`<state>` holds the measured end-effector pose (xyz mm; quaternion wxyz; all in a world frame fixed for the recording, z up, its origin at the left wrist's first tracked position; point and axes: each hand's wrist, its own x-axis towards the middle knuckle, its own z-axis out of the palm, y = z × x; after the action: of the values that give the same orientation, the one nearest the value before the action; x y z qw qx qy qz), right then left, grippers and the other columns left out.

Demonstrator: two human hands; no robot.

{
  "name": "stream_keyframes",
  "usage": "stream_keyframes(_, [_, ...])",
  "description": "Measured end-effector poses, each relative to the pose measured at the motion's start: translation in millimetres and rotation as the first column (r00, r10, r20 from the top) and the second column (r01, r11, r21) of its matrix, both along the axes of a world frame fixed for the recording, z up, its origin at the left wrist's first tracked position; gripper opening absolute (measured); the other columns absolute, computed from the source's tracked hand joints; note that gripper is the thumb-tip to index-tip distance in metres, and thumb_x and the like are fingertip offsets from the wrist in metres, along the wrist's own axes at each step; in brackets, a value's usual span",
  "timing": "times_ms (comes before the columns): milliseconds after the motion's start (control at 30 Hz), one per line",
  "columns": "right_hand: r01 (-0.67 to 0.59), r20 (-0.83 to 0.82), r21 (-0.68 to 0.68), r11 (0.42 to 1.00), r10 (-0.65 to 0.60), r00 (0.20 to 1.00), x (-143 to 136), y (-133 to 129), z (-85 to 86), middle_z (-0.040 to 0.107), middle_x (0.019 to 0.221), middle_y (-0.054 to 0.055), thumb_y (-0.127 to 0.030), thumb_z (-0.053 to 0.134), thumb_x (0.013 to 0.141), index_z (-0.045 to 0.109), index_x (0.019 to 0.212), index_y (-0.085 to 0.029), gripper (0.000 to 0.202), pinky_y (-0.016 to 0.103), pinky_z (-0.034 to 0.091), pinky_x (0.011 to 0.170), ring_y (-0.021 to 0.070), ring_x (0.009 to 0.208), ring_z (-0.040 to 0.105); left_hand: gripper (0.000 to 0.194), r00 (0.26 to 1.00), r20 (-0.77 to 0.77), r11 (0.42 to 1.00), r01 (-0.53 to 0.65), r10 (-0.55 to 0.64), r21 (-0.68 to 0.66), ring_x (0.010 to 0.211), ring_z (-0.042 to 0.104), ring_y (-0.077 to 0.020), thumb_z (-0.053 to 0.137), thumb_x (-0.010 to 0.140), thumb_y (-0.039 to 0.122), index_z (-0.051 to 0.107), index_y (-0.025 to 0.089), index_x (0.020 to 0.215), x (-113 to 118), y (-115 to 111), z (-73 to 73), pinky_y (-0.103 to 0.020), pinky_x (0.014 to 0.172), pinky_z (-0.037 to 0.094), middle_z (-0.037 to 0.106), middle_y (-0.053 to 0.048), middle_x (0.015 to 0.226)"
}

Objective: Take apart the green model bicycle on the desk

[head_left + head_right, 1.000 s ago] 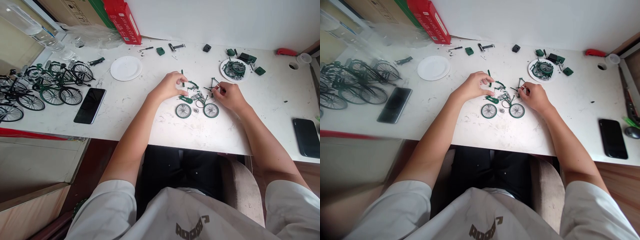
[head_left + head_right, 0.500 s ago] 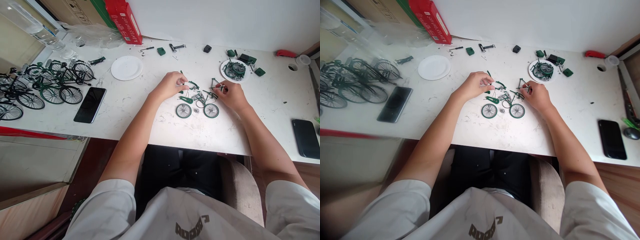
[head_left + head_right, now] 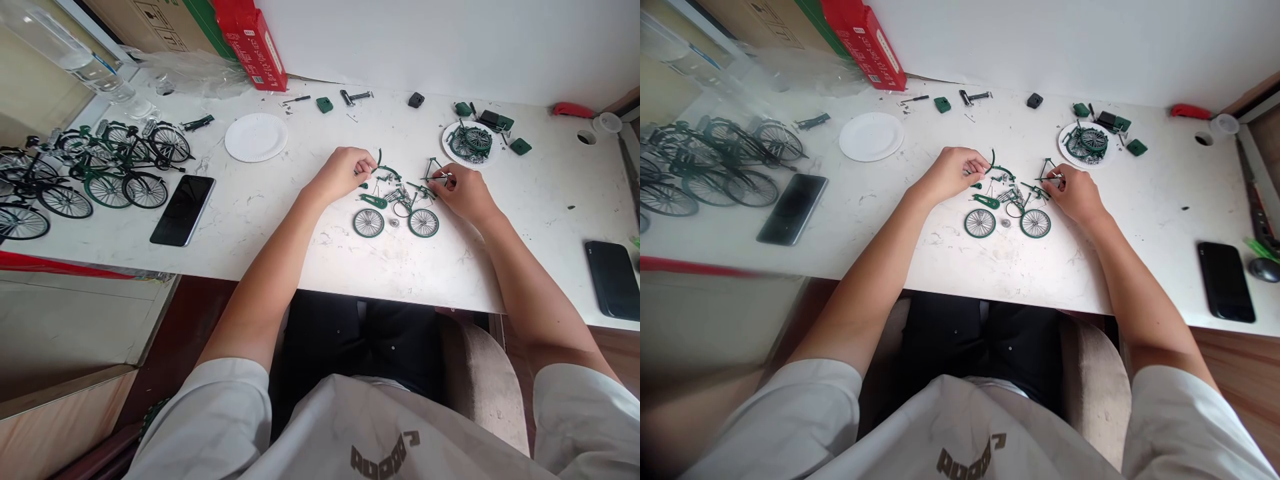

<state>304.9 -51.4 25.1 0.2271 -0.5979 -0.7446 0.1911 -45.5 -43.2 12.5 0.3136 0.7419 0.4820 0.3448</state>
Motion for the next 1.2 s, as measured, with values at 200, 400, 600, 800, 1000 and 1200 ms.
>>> stream_keyframes(200, [0.011, -0.001, -0.008, 1.0, -0.011, 1.0, -3, -3, 4.3, 0.056, 0.07, -0.001, -0.039, 0.084, 0.097, 0.077, 0.11, -0.025, 0.021, 0.036, 0.035, 0.067, 0.0208, 0.065, 0.047, 0.021, 1.0, -0.026, 1.0, -0.009, 0.009, 0.015, 0.101, 0.079, -0.0255, 0.079, 0.094, 0.016, 0.088, 0.019, 0.112, 1, 0, -1.2, -0.044, 0.103, 0.066, 0.086, -0.01, 0.107])
stream_keyframes(400, [0.027, -0.002, -0.017, 1.0, -0.027, 1.0, -8, -8, 11.0, 0.055, 0.069, -0.002, -0.041, 0.081, 0.098, 0.074, 0.111, -0.026, 0.022, 0.037, 0.036, 0.068, 0.0208, 0.064, 0.046, 0.024, 0.999, -0.032, 1.0, -0.024, 0.024, 0.019, 0.099, 0.078, -0.0251, 0.081, 0.095, 0.018, 0.087, 0.021, 0.118, -1, 2, -3.4, -0.043, 0.103, 0.064, 0.084, -0.008, 0.105])
stream_keyframes(600, [-0.006, -0.091, 0.047, 0.999, 0.01, 0.996, -9, -12, 16.4, 0.048, 0.063, -0.005, -0.049, 0.079, 0.096, 0.069, 0.108, -0.028, 0.027, 0.037, 0.036, 0.068, 0.0209, 0.062, 0.042, 0.014, 0.995, -0.053, 0.991, -0.073, 0.079, 0.11, 0.11, 0.077, -0.0289, 0.079, 0.097, 0.021, 0.086, 0.021, 0.109, 4, -1, 2.0, -0.048, 0.11, 0.063, 0.085, -0.011, 0.113])
stream_keyframes(800, [-0.013, -0.33, 0.037, 0.999, 0.025, 0.943, -23, -23, 28.0, 0.036, 0.064, -0.007, -0.067, 0.081, 0.094, 0.068, 0.105, -0.029, 0.042, 0.037, 0.03, 0.068, 0.018, 0.062, 0.03, 0.011, 0.998, 0.012, 0.986, -0.069, 0.068, 0.152, 0.114, 0.078, -0.0283, 0.076, 0.101, 0.021, 0.085, 0.022, 0.107, 21, -10, 7.0, -0.047, 0.11, 0.064, 0.086, -0.011, 0.113])
stream_keyframes(1000, [-0.144, -0.69, -0.214, 0.966, -0.045, 0.722, -39, -33, 35.5, 0.038, 0.07, -0.006, -0.079, 0.094, 0.082, 0.067, 0.096, -0.029, 0.059, 0.032, 0.018, 0.058, 0.0136, 0.059, 0.026, 0.017, 0.994, 0.101, 0.995, -0.053, 0.044, 0.088, 0.11, 0.077, -0.0248, 0.085, 0.102, 0.027, 0.084, 0.023, 0.119, 39, -20, 7.2, -0.043, 0.108, 0.061, 0.086, -0.01, 0.121])
stream_keyframes(1200, [-0.338, -0.854, -0.383, 0.86, -0.189, 0.486, -44, -38, 38.3, 0.021, 0.07, -0.011, -0.061, 0.095, 0.08, 0.067, 0.095, -0.026, 0.047, 0.03, 0.01, 0.053, 0.011, 0.06, 0.009, 0.041, 0.981, 0.192, 0.999, -0.011, 0.003, 0.039, 0.114, 0.077, -0.0252, 0.096, 0.097, 0.039, 0.084, 0.025, 0.134, 44, -19, -1.0, -0.04, 0.103, 0.059, 0.086, -0.011, 0.136])
